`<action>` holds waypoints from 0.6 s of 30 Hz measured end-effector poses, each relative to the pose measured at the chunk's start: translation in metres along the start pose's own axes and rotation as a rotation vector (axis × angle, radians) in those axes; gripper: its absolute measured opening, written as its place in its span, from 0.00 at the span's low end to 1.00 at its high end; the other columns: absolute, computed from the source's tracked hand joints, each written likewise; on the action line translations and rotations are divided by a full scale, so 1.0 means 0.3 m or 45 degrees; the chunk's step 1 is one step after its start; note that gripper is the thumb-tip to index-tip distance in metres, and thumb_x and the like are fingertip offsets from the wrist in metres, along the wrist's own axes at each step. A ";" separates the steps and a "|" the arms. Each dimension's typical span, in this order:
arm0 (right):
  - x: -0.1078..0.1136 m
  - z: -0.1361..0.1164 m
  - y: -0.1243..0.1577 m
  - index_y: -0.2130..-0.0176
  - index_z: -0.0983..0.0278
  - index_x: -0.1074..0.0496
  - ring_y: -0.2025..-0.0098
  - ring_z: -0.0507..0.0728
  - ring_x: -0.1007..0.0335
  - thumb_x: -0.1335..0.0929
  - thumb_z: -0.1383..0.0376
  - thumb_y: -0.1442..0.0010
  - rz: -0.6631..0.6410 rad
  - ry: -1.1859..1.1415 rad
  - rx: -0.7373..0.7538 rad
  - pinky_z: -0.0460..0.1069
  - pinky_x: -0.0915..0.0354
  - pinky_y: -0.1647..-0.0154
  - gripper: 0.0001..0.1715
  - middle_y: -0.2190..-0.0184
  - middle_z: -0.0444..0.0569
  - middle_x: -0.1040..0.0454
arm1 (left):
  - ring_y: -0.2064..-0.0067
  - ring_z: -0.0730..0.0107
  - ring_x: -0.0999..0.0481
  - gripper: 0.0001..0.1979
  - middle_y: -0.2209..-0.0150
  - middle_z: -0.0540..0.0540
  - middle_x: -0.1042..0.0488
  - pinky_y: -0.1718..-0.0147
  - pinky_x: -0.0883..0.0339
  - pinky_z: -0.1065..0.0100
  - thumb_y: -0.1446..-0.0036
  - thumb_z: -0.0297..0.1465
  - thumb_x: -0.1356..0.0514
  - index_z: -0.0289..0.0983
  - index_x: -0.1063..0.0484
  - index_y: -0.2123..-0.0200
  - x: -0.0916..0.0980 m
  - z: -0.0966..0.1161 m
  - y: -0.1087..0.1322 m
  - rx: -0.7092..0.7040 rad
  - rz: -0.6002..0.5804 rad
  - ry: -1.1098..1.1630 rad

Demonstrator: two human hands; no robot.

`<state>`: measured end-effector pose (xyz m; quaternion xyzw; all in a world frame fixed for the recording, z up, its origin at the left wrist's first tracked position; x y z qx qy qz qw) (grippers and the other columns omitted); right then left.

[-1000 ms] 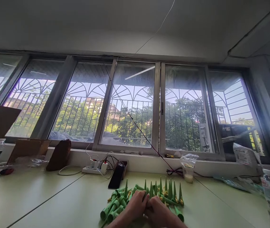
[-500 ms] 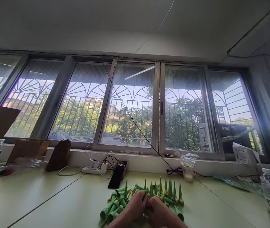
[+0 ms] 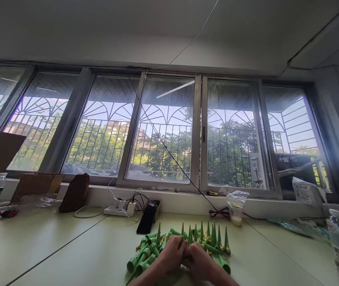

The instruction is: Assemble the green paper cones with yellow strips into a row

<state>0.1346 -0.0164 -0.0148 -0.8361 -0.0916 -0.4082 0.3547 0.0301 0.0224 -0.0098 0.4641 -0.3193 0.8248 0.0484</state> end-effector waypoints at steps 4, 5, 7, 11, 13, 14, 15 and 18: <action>-0.006 0.022 -0.004 0.82 0.69 0.31 0.75 0.48 0.50 0.35 0.71 0.49 0.004 -0.015 0.065 0.44 0.51 0.75 0.12 0.83 0.40 0.35 | 0.62 0.63 0.31 0.19 0.67 0.43 0.26 0.62 0.43 0.66 0.37 0.40 0.54 0.37 0.30 0.72 0.001 -0.004 -0.001 0.027 0.017 0.029; -0.006 0.025 -0.004 0.82 0.69 0.32 0.75 0.49 0.50 0.35 0.71 0.49 -0.007 -0.012 0.066 0.44 0.51 0.74 0.12 0.83 0.41 0.33 | 0.62 0.64 0.31 0.19 0.67 0.44 0.26 0.62 0.42 0.66 0.37 0.40 0.54 0.37 0.30 0.72 0.002 -0.004 -0.001 0.033 0.018 0.034; -0.005 0.020 -0.003 0.82 0.69 0.33 0.75 0.49 0.51 0.35 0.71 0.47 -0.034 -0.005 0.066 0.45 0.50 0.74 0.14 0.82 0.42 0.31 | 0.63 0.64 0.31 0.19 0.68 0.44 0.27 0.63 0.43 0.67 0.37 0.40 0.54 0.36 0.30 0.73 0.006 0.000 0.000 0.033 0.013 0.050; 0.018 -0.020 0.001 0.82 0.69 0.33 0.75 0.48 0.48 0.35 0.71 0.44 -0.004 0.007 0.143 0.44 0.49 0.72 0.16 0.82 0.42 0.34 | 0.66 0.67 0.32 0.21 0.72 0.46 0.28 0.66 0.43 0.68 0.36 0.40 0.54 0.36 0.31 0.74 0.020 0.013 -0.005 0.007 0.036 0.098; 0.028 -0.037 0.002 0.81 0.69 0.32 0.75 0.49 0.44 0.36 0.70 0.42 0.032 0.023 0.186 0.44 0.48 0.71 0.17 0.80 0.43 0.34 | 0.67 0.68 0.33 0.21 0.73 0.46 0.29 0.66 0.43 0.69 0.37 0.39 0.54 0.36 0.31 0.75 0.026 0.012 -0.010 0.025 0.071 0.105; 0.031 -0.041 0.003 0.81 0.68 0.31 0.74 0.49 0.43 0.36 0.69 0.41 0.046 0.037 0.195 0.44 0.47 0.70 0.18 0.79 0.44 0.33 | 0.67 0.68 0.33 0.20 0.74 0.46 0.29 0.66 0.43 0.69 0.37 0.39 0.54 0.36 0.31 0.75 0.028 0.010 -0.014 0.037 0.087 0.112; 0.033 -0.043 0.003 0.80 0.68 0.30 0.73 0.50 0.41 0.36 0.68 0.40 0.055 0.052 0.197 0.44 0.46 0.70 0.18 0.78 0.45 0.32 | 0.68 0.68 0.33 0.20 0.74 0.47 0.29 0.66 0.43 0.69 0.37 0.39 0.53 0.36 0.31 0.76 0.029 0.007 -0.017 0.050 0.098 0.125; 0.034 -0.037 0.005 0.79 0.66 0.29 0.72 0.51 0.38 0.37 0.66 0.37 0.081 0.074 0.203 0.45 0.44 0.69 0.20 0.76 0.47 0.30 | 0.71 0.70 0.34 0.20 0.77 0.48 0.31 0.69 0.43 0.69 0.38 0.38 0.53 0.35 0.32 0.78 0.029 0.005 -0.027 0.049 0.089 0.228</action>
Point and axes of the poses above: each hand's wrist, its own y-axis away from the middle knuckle, its own x-axis out of the back of the hand, z = x × y, the point moved 5 cm from there along -y, towards the middle knuckle
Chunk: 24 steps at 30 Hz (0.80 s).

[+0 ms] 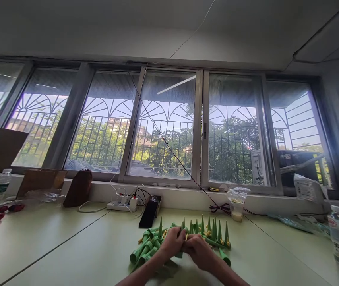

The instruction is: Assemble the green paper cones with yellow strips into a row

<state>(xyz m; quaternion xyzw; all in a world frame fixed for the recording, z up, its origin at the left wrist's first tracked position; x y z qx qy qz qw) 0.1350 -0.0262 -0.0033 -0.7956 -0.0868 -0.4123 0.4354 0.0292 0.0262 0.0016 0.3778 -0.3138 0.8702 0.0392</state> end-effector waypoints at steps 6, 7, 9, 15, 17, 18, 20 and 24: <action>0.004 0.016 0.006 0.78 0.65 0.28 0.71 0.52 0.36 0.37 0.66 0.37 0.078 0.010 0.012 0.45 0.43 0.68 0.19 0.75 0.47 0.30 | 0.73 0.70 0.34 0.21 0.79 0.49 0.34 0.70 0.42 0.69 0.41 0.42 0.52 0.36 0.35 0.80 0.014 0.002 -0.012 0.005 0.004 0.227; 0.004 0.017 0.006 0.77 0.64 0.27 0.71 0.53 0.36 0.37 0.67 0.37 0.084 0.017 0.002 0.45 0.43 0.68 0.19 0.74 0.47 0.30 | 0.73 0.70 0.35 0.22 0.80 0.50 0.34 0.70 0.42 0.69 0.42 0.44 0.51 0.36 0.35 0.80 0.017 0.004 -0.013 0.005 0.014 0.249; 0.006 0.016 0.005 0.75 0.64 0.26 0.70 0.53 0.35 0.37 0.67 0.36 0.097 0.025 -0.025 0.45 0.43 0.68 0.18 0.73 0.47 0.29 | 0.74 0.71 0.36 0.21 0.81 0.50 0.36 0.71 0.43 0.70 0.43 0.44 0.49 0.36 0.36 0.81 0.023 0.008 -0.014 0.008 0.055 0.258; 0.026 0.007 0.000 0.71 0.65 0.27 0.71 0.52 0.38 0.36 0.70 0.39 0.193 -0.041 -0.106 0.45 0.45 0.68 0.11 0.73 0.45 0.30 | 0.75 0.75 0.43 0.18 0.81 0.53 0.41 0.74 0.50 0.71 0.41 0.40 0.51 0.37 0.43 0.80 0.044 0.048 0.002 -0.103 0.136 0.249; 0.036 0.006 -0.001 0.72 0.65 0.30 0.72 0.51 0.41 0.35 0.73 0.43 0.221 -0.045 -0.128 0.45 0.47 0.69 0.07 0.74 0.43 0.32 | 0.75 0.75 0.43 0.18 0.81 0.54 0.42 0.74 0.51 0.71 0.40 0.41 0.51 0.37 0.43 0.80 0.051 0.057 0.009 -0.115 0.147 0.246; 0.041 0.005 0.000 0.73 0.65 0.31 0.72 0.51 0.42 0.35 0.74 0.45 0.238 -0.044 -0.139 0.45 0.48 0.70 0.07 0.75 0.42 0.33 | 0.75 0.75 0.43 0.19 0.81 0.54 0.42 0.74 0.51 0.71 0.40 0.41 0.51 0.37 0.43 0.79 0.054 0.060 0.011 -0.119 0.153 0.240; 0.047 0.001 -0.001 0.74 0.65 0.33 0.73 0.50 0.44 0.35 0.75 0.46 0.252 -0.061 -0.141 0.45 0.49 0.70 0.07 0.76 0.42 0.34 | 0.76 0.75 0.43 0.19 0.81 0.54 0.41 0.74 0.51 0.71 0.39 0.41 0.52 0.37 0.42 0.79 0.058 0.065 0.016 -0.138 0.161 0.220; 0.053 -0.012 -0.003 0.74 0.65 0.36 0.73 0.50 0.45 0.35 0.73 0.45 0.278 -0.119 -0.093 0.45 0.49 0.71 0.08 0.76 0.41 0.35 | 0.76 0.75 0.42 0.19 0.81 0.54 0.39 0.74 0.51 0.71 0.38 0.41 0.52 0.37 0.41 0.78 0.061 0.071 0.022 -0.181 0.157 0.198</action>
Point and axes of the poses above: each hand's wrist, its own y-axis away from the middle knuckle, its own x-axis out of the back of the hand, z = x × y, the point moved 5 cm from there along -y, towards the middle knuckle
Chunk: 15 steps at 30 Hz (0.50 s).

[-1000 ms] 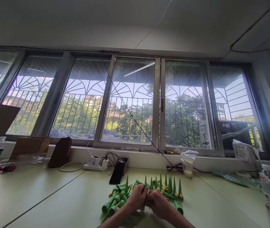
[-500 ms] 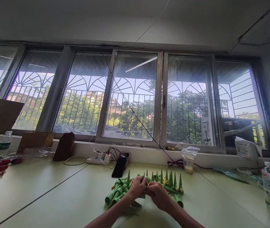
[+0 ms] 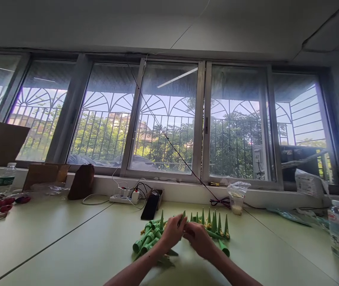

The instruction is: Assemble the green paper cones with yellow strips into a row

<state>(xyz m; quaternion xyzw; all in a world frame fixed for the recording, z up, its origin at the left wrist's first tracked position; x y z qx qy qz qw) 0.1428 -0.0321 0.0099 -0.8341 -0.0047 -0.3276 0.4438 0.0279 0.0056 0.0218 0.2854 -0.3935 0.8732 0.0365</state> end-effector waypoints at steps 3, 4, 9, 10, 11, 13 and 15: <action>0.003 -0.012 -0.001 0.74 0.65 0.36 0.74 0.49 0.45 0.35 0.70 0.42 0.007 -0.049 0.021 0.44 0.49 0.71 0.09 0.77 0.41 0.35 | 0.76 0.75 0.42 0.19 0.81 0.53 0.38 0.74 0.51 0.71 0.38 0.41 0.52 0.37 0.40 0.78 0.004 0.007 0.004 -0.017 -0.001 0.013; 0.004 -0.016 -0.001 0.74 0.65 0.36 0.74 0.49 0.45 0.35 0.70 0.41 0.002 -0.067 0.027 0.44 0.49 0.72 0.09 0.76 0.41 0.35 | 0.76 0.75 0.42 0.19 0.81 0.53 0.38 0.74 0.51 0.71 0.38 0.41 0.52 0.38 0.41 0.78 0.006 0.011 0.006 -0.022 0.000 0.011; 0.009 -0.032 0.004 0.70 0.64 0.35 0.76 0.49 0.48 0.39 0.70 0.39 -0.023 -0.116 0.117 0.44 0.49 0.74 0.08 0.77 0.41 0.35 | 0.77 0.75 0.43 0.19 0.81 0.54 0.40 0.74 0.52 0.71 0.37 0.42 0.52 0.38 0.42 0.78 0.015 0.023 0.010 -0.015 0.014 0.019; 0.009 -0.033 0.005 0.69 0.64 0.35 0.76 0.49 0.48 0.41 0.71 0.39 -0.028 -0.121 0.136 0.44 0.49 0.74 0.09 0.77 0.41 0.36 | 0.77 0.75 0.43 0.19 0.81 0.54 0.40 0.74 0.52 0.71 0.37 0.42 0.52 0.38 0.42 0.77 0.017 0.024 0.010 -0.015 0.019 0.020; 0.008 -0.032 0.007 0.69 0.64 0.36 0.77 0.49 0.48 0.41 0.71 0.39 -0.032 -0.129 0.147 0.44 0.49 0.74 0.09 0.77 0.41 0.36 | 0.77 0.75 0.43 0.19 0.81 0.54 0.40 0.74 0.52 0.71 0.37 0.42 0.52 0.38 0.41 0.77 0.018 0.025 0.009 -0.019 0.026 0.016; 0.007 -0.028 0.009 0.69 0.64 0.36 0.77 0.49 0.46 0.43 0.72 0.38 -0.032 -0.138 0.141 0.44 0.49 0.75 0.11 0.78 0.40 0.36 | 0.76 0.75 0.43 0.20 0.82 0.54 0.40 0.74 0.52 0.71 0.37 0.42 0.52 0.38 0.41 0.78 0.022 0.028 0.008 -0.034 0.047 0.001; 0.007 -0.024 0.011 0.70 0.63 0.36 0.78 0.48 0.45 0.43 0.71 0.37 -0.027 -0.131 0.113 0.44 0.49 0.75 0.12 0.80 0.39 0.37 | 0.76 0.75 0.43 0.20 0.82 0.54 0.40 0.74 0.51 0.71 0.37 0.42 0.52 0.37 0.42 0.78 0.022 0.030 0.008 -0.041 0.050 0.004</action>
Point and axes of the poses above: each hand's wrist, its own y-axis away from the middle knuckle, its own x-axis out of the back of the hand, z = x × y, the point moved 5 cm from there along -y, towards the middle knuckle
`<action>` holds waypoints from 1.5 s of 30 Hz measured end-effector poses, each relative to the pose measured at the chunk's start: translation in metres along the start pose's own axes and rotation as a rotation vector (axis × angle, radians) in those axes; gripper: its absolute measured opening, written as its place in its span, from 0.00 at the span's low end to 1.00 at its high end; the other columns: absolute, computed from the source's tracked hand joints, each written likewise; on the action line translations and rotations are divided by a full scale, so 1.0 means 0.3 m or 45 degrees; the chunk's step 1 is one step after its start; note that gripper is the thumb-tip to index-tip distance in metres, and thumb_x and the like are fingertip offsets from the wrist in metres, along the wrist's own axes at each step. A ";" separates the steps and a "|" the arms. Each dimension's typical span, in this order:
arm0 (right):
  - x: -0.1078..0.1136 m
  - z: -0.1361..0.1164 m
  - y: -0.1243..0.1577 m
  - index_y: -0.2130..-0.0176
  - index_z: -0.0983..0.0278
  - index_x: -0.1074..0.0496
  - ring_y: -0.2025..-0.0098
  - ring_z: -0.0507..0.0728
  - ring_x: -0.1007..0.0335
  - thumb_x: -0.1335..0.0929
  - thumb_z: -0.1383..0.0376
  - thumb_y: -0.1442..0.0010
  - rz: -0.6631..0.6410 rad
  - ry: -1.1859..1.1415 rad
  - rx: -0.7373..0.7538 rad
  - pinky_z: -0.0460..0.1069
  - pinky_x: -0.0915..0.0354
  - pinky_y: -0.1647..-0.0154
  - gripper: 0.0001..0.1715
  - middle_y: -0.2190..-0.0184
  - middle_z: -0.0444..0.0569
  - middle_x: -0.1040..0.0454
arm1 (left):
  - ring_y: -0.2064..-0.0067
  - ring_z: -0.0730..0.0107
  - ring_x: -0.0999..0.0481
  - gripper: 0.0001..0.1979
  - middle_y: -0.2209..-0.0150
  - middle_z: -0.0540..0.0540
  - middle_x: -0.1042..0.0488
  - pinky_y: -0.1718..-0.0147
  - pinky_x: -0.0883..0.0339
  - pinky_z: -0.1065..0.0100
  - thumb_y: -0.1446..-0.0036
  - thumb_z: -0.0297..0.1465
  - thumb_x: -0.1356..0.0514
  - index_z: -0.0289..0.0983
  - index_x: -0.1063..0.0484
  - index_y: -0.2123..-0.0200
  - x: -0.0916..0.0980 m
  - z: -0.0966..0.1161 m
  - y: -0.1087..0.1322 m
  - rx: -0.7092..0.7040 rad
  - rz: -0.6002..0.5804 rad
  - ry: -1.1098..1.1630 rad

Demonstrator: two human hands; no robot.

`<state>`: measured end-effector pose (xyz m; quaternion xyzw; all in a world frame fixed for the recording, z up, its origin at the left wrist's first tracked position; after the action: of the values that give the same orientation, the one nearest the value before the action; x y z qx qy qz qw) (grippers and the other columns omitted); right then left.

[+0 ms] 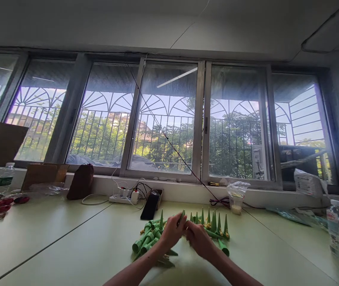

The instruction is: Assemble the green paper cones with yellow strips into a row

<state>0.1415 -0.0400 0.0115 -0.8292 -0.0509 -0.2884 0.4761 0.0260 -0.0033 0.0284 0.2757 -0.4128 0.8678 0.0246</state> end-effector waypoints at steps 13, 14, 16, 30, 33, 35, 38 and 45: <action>-0.006 0.023 -0.009 0.71 0.64 0.36 0.74 0.50 0.43 0.37 0.70 0.41 0.055 0.079 -0.099 0.44 0.48 0.72 0.06 0.76 0.42 0.35 | 0.77 0.75 0.42 0.21 0.82 0.53 0.39 0.75 0.50 0.71 0.40 0.44 0.51 0.37 0.41 0.79 0.013 -0.041 -0.029 0.059 0.075 0.094; -0.006 0.023 -0.008 0.71 0.64 0.36 0.73 0.50 0.42 0.37 0.71 0.42 0.062 0.090 -0.097 0.44 0.47 0.71 0.05 0.75 0.42 0.35 | 0.77 0.75 0.41 0.21 0.82 0.53 0.39 0.75 0.50 0.71 0.40 0.44 0.51 0.37 0.41 0.79 0.013 -0.047 -0.031 0.073 0.087 0.101; -0.006 0.020 -0.008 0.71 0.64 0.35 0.72 0.51 0.42 0.37 0.72 0.44 0.062 0.103 -0.106 0.44 0.46 0.71 0.05 0.74 0.43 0.34 | 0.77 0.75 0.41 0.21 0.82 0.53 0.38 0.75 0.49 0.71 0.41 0.45 0.51 0.37 0.40 0.80 0.014 -0.054 -0.034 0.091 0.108 0.098; -0.013 0.035 -0.004 0.74 0.64 0.36 0.74 0.50 0.44 0.34 0.74 0.44 0.025 0.181 -0.111 0.44 0.48 0.71 0.09 0.76 0.41 0.35 | 0.77 0.71 0.35 0.22 0.81 0.49 0.32 0.74 0.46 0.70 0.42 0.46 0.51 0.36 0.36 0.80 0.023 -0.030 -0.023 0.146 0.134 0.081; -0.018 0.036 -0.002 0.76 0.65 0.37 0.74 0.50 0.43 0.35 0.69 0.40 -0.003 0.151 -0.061 0.45 0.47 0.71 0.13 0.77 0.41 0.34 | 0.77 0.73 0.37 0.23 0.81 0.50 0.35 0.75 0.48 0.71 0.42 0.46 0.51 0.37 0.37 0.80 0.012 -0.022 -0.015 0.110 0.095 0.058; -0.019 0.043 -0.002 0.77 0.65 0.37 0.75 0.50 0.44 0.36 0.67 0.38 -0.003 0.131 -0.047 0.44 0.48 0.72 0.15 0.78 0.41 0.35 | 0.77 0.74 0.39 0.23 0.82 0.51 0.37 0.75 0.48 0.71 0.41 0.46 0.51 0.37 0.38 0.80 0.008 -0.017 -0.010 0.094 0.093 0.043; -0.013 0.059 -0.004 0.78 0.65 0.37 0.77 0.49 0.48 0.37 0.67 0.38 0.028 0.137 -0.060 0.44 0.50 0.74 0.16 0.81 0.40 0.38 | 0.78 0.75 0.41 0.23 0.83 0.52 0.38 0.75 0.49 0.71 0.41 0.45 0.51 0.37 0.39 0.81 0.007 -0.007 -0.006 0.089 0.111 0.045; 0.007 0.038 -0.009 0.74 0.67 0.32 0.76 0.48 0.50 0.40 0.61 0.34 0.019 0.077 -0.054 0.43 0.48 0.73 0.20 0.80 0.40 0.37 | 0.78 0.75 0.42 0.22 0.83 0.53 0.39 0.76 0.51 0.71 0.39 0.43 0.51 0.37 0.38 0.81 0.011 0.042 0.007 0.013 0.077 -0.008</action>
<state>0.1472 -0.0297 0.0104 -0.8304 -0.0243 -0.3107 0.4619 0.0284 -0.0146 0.0351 0.2659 -0.4165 0.8693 -0.0042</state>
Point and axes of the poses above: each hand's wrist, its own y-axis away from the middle knuckle, its own x-axis out of the back of the hand, z = x × y, the point moved 5 cm from there along -y, towards the middle knuckle
